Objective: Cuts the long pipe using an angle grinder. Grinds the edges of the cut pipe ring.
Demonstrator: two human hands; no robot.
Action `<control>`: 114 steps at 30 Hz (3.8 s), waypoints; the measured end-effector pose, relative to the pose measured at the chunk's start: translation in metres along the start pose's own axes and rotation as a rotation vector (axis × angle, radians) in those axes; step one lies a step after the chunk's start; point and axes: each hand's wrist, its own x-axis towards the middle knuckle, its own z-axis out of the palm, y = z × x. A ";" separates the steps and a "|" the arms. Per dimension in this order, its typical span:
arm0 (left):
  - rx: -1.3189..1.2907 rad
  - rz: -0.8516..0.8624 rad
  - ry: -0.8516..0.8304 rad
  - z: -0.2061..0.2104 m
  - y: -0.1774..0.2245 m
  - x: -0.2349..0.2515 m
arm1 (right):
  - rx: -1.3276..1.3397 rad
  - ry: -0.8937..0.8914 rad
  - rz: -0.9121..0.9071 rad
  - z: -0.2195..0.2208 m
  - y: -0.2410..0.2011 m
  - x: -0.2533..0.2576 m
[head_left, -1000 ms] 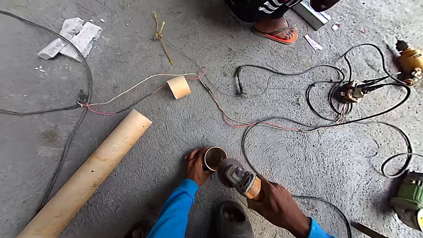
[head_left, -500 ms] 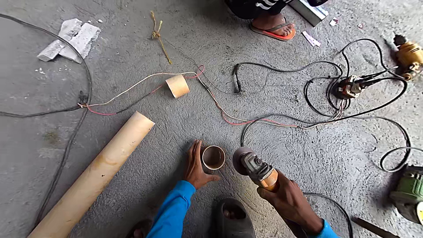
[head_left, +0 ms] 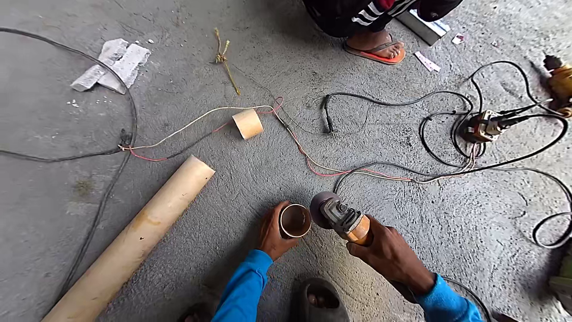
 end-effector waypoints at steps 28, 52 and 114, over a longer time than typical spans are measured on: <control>0.005 0.056 0.005 -0.001 -0.006 0.000 | -0.234 -0.178 -0.143 -0.016 -0.001 0.006; 0.044 -0.007 0.110 0.009 -0.003 -0.009 | -0.086 -0.002 -0.154 0.011 0.033 -0.044; 0.293 0.191 -0.054 -0.005 -0.019 0.010 | -0.081 0.045 -0.041 0.010 0.007 0.000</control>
